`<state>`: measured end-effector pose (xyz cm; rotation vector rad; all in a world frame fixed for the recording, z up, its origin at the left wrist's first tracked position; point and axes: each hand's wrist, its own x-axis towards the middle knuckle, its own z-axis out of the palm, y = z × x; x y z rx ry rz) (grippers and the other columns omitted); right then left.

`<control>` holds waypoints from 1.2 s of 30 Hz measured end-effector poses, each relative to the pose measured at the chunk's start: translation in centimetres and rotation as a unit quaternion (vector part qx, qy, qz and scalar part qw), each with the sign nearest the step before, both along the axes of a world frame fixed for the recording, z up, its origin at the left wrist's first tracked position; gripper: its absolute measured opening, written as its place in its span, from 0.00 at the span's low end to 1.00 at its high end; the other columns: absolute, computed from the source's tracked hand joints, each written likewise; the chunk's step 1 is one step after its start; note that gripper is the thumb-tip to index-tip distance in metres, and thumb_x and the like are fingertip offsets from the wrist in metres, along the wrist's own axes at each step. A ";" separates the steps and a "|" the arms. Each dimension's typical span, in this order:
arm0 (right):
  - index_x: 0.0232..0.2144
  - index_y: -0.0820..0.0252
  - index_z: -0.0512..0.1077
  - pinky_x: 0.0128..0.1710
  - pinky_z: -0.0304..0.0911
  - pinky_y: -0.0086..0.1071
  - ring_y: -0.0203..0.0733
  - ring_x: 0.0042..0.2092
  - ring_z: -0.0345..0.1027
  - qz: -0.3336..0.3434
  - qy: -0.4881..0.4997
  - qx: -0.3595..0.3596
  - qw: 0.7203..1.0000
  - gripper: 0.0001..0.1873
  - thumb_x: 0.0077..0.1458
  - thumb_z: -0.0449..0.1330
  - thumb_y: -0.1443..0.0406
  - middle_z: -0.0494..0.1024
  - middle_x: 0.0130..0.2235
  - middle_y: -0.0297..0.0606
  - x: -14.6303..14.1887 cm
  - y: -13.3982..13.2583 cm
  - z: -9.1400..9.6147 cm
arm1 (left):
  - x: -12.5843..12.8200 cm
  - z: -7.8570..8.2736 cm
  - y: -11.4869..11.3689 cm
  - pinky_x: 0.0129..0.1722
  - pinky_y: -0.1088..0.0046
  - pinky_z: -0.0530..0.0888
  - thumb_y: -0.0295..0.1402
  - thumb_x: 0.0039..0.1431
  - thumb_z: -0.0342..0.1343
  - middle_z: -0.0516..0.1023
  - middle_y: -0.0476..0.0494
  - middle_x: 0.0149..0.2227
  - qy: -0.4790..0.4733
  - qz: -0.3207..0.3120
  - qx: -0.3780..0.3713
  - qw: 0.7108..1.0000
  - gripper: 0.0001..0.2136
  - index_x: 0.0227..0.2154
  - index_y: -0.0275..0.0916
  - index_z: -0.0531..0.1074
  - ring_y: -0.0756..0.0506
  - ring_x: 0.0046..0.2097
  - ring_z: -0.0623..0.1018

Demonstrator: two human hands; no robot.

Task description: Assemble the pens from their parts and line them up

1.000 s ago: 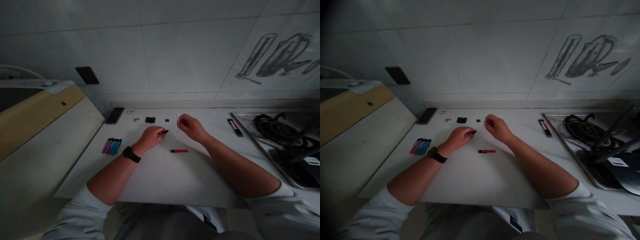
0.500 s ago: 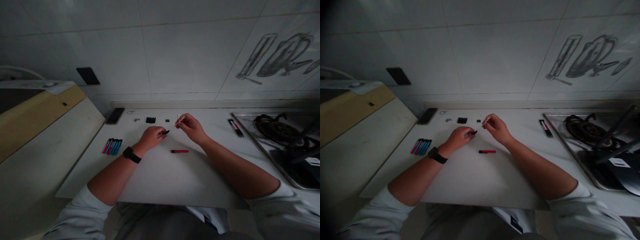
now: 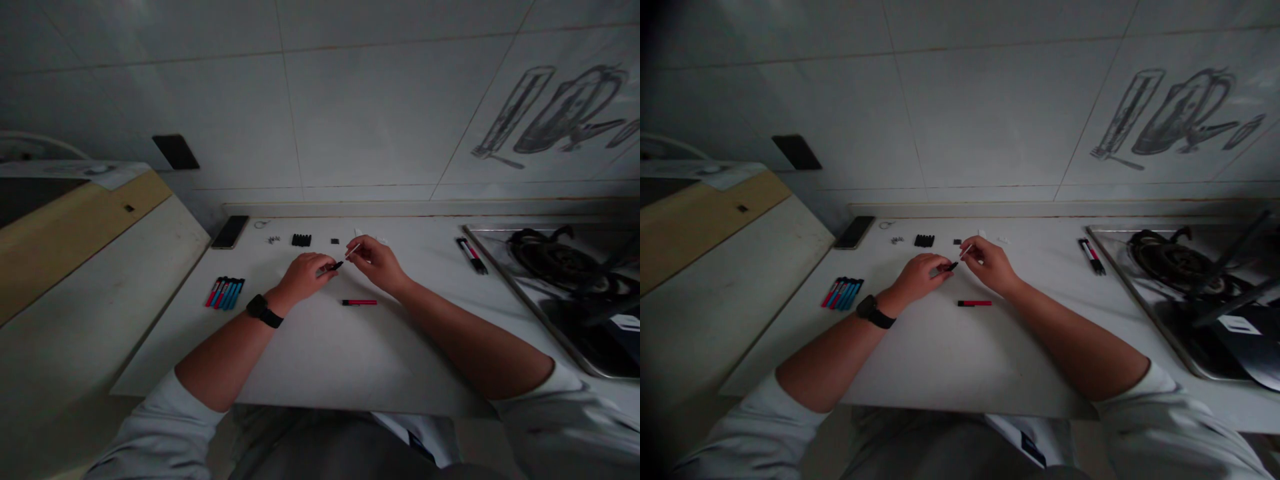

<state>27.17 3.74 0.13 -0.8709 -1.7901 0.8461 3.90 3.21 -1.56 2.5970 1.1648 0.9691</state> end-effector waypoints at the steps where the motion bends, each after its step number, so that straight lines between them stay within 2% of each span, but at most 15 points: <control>1: 0.44 0.54 0.72 0.43 0.72 0.37 0.41 0.39 0.78 -0.004 -0.016 0.008 1.000 0.09 0.64 0.61 0.59 0.81 0.37 0.37 0.0 -0.1 0.1 | 0.0 0.0 0.0 0.46 0.64 0.75 0.36 0.64 0.65 0.84 0.44 0.40 -0.004 0.001 0.004 1.000 0.06 0.40 0.42 0.78 0.43 0.42 0.82; 9: 0.45 0.57 0.77 0.45 0.68 0.35 0.42 0.42 0.77 -0.045 -0.141 0.076 0.986 0.14 0.69 0.52 0.60 0.83 0.41 0.41 0.4 -0.1 0.6 | -0.2 -0.3 0.2 0.46 0.63 0.75 0.35 0.64 0.65 0.84 0.44 0.39 -0.014 0.008 0.029 0.999 0.05 0.41 0.41 0.78 0.43 0.42 0.81; 13: 0.37 0.57 0.77 0.40 0.64 0.33 0.41 0.37 0.74 -0.031 -0.215 0.088 0.972 0.16 0.69 0.52 0.58 0.82 0.36 0.39 0.9 0.0 1.3 | -0.5 -0.4 0.4 0.45 0.64 0.75 0.35 0.64 0.65 0.83 0.45 0.38 -0.009 0.014 0.035 0.999 0.05 0.40 0.41 0.78 0.44 0.41 0.81; 18: 0.30 0.58 0.75 0.35 0.58 0.31 0.38 0.32 0.70 -0.021 -0.273 0.058 0.960 0.21 0.70 0.50 0.56 0.78 0.30 0.36 1.3 0.1 1.8 | -0.5 -0.4 0.5 0.44 0.65 0.74 0.34 0.64 0.65 0.82 0.45 0.37 -0.008 0.010 0.041 0.999 0.05 0.40 0.41 0.77 0.44 0.40 0.80; 22: 0.33 0.58 0.76 0.37 0.58 0.31 0.40 0.34 0.71 -0.008 -0.299 0.051 0.953 0.23 0.71 0.48 0.53 0.79 0.32 0.38 1.6 0.4 2.4 | -0.4 -0.3 0.5 0.43 0.66 0.74 0.34 0.64 0.64 0.82 0.45 0.37 -0.012 0.017 0.030 0.999 0.04 0.39 0.41 0.77 0.44 0.39 0.80; 27: 0.41 0.59 0.76 0.41 0.60 0.33 0.43 0.39 0.72 0.005 -0.335 0.017 0.942 0.23 0.71 0.48 0.51 0.81 0.39 0.42 2.0 0.2 4.0 | -0.4 -0.3 0.6 0.41 0.66 0.75 0.33 0.65 0.63 0.82 0.45 0.36 -0.020 0.039 0.024 0.999 0.04 0.40 0.40 0.76 0.45 0.37 0.80; 29: 0.42 0.58 0.76 0.40 0.61 0.33 0.43 0.39 0.73 0.032 -0.377 -0.012 0.926 0.19 0.69 0.52 0.52 0.81 0.40 0.42 1.9 -0.2 4.6 | -0.5 -0.4 0.6 0.41 0.66 0.75 0.33 0.65 0.63 0.82 0.45 0.37 -0.028 0.046 0.022 0.998 0.05 0.41 0.40 0.76 0.45 0.38 0.80; 32: 0.43 0.58 0.77 0.39 0.61 0.32 0.43 0.39 0.73 0.113 -0.447 -0.046 0.886 0.14 0.62 0.62 0.55 0.82 0.41 0.42 1.2 -1.4 5.0 | -0.6 -0.5 0.7 0.41 0.66 0.76 0.33 0.64 0.64 0.82 0.45 0.37 -0.030 0.053 0.011 0.998 0.06 0.42 0.40 0.76 0.45 0.38 0.81; 36: 0.45 0.56 0.77 0.38 0.61 0.32 0.44 0.40 0.73 0.184 -0.494 -0.053 0.848 0.14 0.54 0.67 0.63 0.82 0.42 0.41 0.1 -3.0 4.6 | -0.6 -0.7 0.7 0.42 0.66 0.76 0.33 0.63 0.65 0.83 0.45 0.38 -0.028 0.054 0.001 0.998 0.07 0.42 0.41 0.76 0.45 0.39 0.81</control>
